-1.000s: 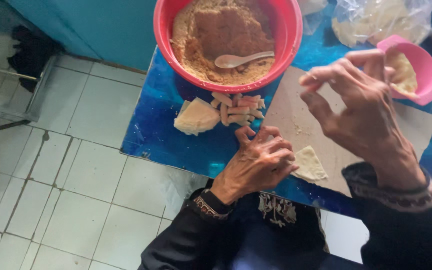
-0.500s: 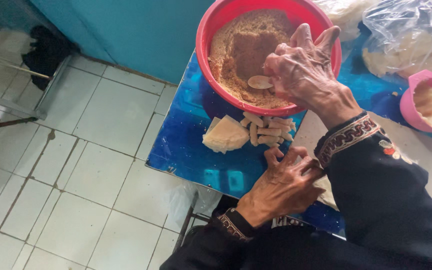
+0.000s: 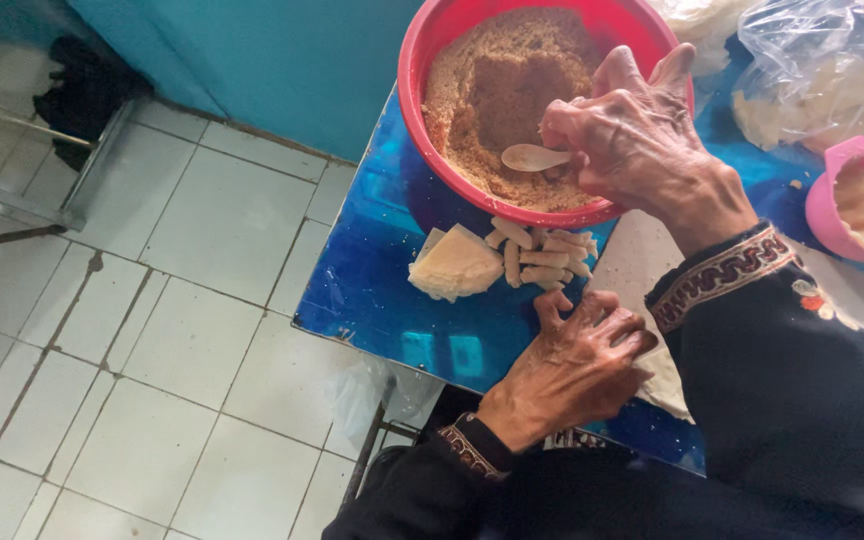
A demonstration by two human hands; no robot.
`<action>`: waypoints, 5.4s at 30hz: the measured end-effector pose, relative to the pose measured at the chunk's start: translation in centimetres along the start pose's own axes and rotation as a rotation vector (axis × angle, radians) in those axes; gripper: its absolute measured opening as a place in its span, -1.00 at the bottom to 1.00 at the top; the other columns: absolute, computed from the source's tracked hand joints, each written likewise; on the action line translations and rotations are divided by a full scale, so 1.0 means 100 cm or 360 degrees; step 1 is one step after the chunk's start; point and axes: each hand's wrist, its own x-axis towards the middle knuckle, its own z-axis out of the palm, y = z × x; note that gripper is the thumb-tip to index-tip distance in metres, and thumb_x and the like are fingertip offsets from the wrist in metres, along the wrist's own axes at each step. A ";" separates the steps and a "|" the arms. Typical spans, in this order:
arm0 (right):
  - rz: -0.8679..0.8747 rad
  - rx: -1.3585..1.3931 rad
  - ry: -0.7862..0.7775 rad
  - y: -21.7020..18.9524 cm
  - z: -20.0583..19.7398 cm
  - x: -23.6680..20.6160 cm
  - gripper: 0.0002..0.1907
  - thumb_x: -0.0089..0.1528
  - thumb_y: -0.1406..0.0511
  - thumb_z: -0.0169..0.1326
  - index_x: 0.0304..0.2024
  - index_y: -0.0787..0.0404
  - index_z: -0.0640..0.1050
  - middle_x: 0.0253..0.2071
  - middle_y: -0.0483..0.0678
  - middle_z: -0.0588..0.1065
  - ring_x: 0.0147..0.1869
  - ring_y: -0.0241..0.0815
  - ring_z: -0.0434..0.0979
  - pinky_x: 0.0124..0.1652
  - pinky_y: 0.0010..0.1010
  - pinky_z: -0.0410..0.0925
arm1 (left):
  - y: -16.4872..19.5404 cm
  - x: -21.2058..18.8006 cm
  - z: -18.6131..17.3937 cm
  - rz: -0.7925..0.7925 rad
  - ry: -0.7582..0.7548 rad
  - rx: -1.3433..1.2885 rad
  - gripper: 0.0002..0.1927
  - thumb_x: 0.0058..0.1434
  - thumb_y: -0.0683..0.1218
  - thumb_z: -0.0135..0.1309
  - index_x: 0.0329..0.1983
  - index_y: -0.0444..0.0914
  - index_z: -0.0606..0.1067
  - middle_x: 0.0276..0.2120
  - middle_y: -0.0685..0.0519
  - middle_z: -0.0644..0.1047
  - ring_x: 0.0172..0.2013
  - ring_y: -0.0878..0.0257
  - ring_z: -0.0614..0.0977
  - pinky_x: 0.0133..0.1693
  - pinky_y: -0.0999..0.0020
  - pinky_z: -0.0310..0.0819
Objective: The person spoons brown filling from a red bowl onto thin square pastry wrappers, folds each wrapper over the filling and pinches it closed by hand, then stacks the folded pastries on a board on the table, working through the wrappers one at a time.
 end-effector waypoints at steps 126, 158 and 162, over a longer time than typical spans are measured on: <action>0.0761 0.0730 0.0684 -0.048 -0.026 -0.253 -0.76 0.38 0.43 0.31 0.05 0.12 0.57 -0.19 -0.18 0.55 0.05 -0.11 0.36 0.13 -0.31 0.28 | 0.007 -0.001 -0.007 0.0015 0.0071 -0.0245 -0.76 0.11 0.01 0.34 -0.21 -0.11 0.58 -0.04 0.26 0.52 0.16 0.20 0.40 0.12 -0.08 0.01; 0.1109 0.0609 0.0581 -0.104 0.031 -0.301 -0.77 0.24 0.36 0.27 -0.08 0.13 0.53 -0.07 -0.20 0.56 0.31 -0.01 0.37 0.20 -0.06 0.06 | 0.055 0.000 -0.003 -0.0291 0.0082 -0.0159 -0.87 0.26 -0.10 0.27 -0.18 -0.02 0.55 -0.25 0.29 0.60 -0.01 0.20 0.51 0.01 0.03 0.01; 0.0982 0.0836 0.0751 -0.102 0.031 -0.298 -0.70 0.21 0.39 0.30 -0.04 0.11 0.52 -0.06 -0.16 0.57 0.26 0.01 0.38 0.18 -0.13 0.07 | 0.054 0.003 -0.002 -0.0256 0.0056 -0.0197 -0.86 0.26 -0.09 0.26 -0.17 -0.02 0.55 -0.27 0.29 0.60 -0.04 0.24 0.51 0.00 0.03 -0.01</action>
